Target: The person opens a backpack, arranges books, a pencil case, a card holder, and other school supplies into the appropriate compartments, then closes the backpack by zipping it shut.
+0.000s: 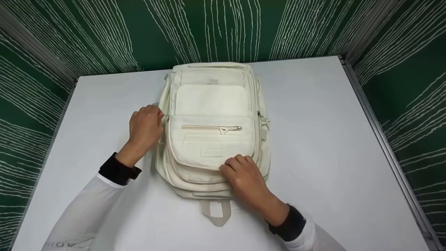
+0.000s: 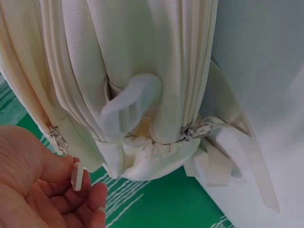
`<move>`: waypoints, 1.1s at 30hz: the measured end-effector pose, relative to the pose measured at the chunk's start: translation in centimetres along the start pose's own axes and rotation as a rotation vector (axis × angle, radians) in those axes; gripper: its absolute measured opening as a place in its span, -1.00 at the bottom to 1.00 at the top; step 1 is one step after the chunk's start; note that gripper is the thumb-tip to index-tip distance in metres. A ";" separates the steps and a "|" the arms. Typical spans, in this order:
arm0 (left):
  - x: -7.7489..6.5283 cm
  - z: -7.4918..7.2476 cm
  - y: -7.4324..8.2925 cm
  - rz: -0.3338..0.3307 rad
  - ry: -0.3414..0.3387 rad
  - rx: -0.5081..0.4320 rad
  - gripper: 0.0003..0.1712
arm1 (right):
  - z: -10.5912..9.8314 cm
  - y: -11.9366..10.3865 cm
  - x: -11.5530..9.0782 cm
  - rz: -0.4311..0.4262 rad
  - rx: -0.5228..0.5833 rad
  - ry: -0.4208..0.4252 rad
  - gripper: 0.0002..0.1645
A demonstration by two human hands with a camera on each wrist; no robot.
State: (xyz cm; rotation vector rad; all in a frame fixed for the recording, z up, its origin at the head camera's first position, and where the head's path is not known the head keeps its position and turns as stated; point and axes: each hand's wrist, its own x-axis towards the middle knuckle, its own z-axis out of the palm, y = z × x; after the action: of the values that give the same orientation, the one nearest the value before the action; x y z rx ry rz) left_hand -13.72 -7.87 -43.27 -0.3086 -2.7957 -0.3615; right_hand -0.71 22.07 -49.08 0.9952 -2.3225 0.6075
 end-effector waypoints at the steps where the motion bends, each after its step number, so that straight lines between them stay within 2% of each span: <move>1: 0.2 0.2 0.0 -0.002 0.007 0.005 -0.95 | 0.0 0.0 -0.1 0.005 0.003 -0.006 -0.83; 4: 0.6 0.6 0.0 0.008 0.023 0.002 -0.94 | 0.1 0.1 -0.2 0.020 0.020 -0.015 -0.88; 9: 0.1 0.4 -0.6 0.034 0.032 -0.049 -0.82 | 0.1 0.1 -0.2 0.022 0.038 0.000 -0.67; 13: -1.3 0.3 -1.8 0.015 -0.008 -0.123 -0.74 | -0.1 0.2 -0.1 0.021 0.034 0.008 -0.93; 16: -2.8 0.1 -2.8 -0.004 -0.042 -0.185 -0.78 | -0.2 0.1 0.0 0.031 0.033 -0.002 -0.69; 20: -5.0 -0.4 -4.2 -0.043 -0.088 -0.207 -0.94 | -0.1 0.2 0.0 0.034 0.037 -0.017 -0.75; 22: -6.1 -0.8 -5.1 -0.067 -0.146 -0.170 -0.86 | -0.1 0.2 -0.1 0.035 0.046 -0.019 -0.77; 26: -8.1 -1.9 -6.6 -0.141 -0.332 -0.065 -0.63 | 0.0 0.3 -0.1 0.037 0.064 0.004 -0.93; 27: -8.5 -2.1 -7.0 -0.160 -0.380 -0.047 -0.58 | 0.1 0.4 -0.1 0.034 0.067 0.016 -0.90; 30: -9.8 -2.9 -7.9 -0.218 -0.493 -0.031 -0.48 | 0.3 0.5 0.0 0.018 0.068 0.045 -0.64; 33: -11.1 -3.5 -8.5 -0.237 -0.571 -0.014 -0.54 | 0.4 0.6 0.0 0.021 0.072 0.044 -0.58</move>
State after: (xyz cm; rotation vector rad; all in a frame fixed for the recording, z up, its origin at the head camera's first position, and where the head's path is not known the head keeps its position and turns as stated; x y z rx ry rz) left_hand -4.56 -18.83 -45.45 -0.0878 -3.4063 -0.3970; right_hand -1.26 22.23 -49.53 0.9812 -2.2897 0.7192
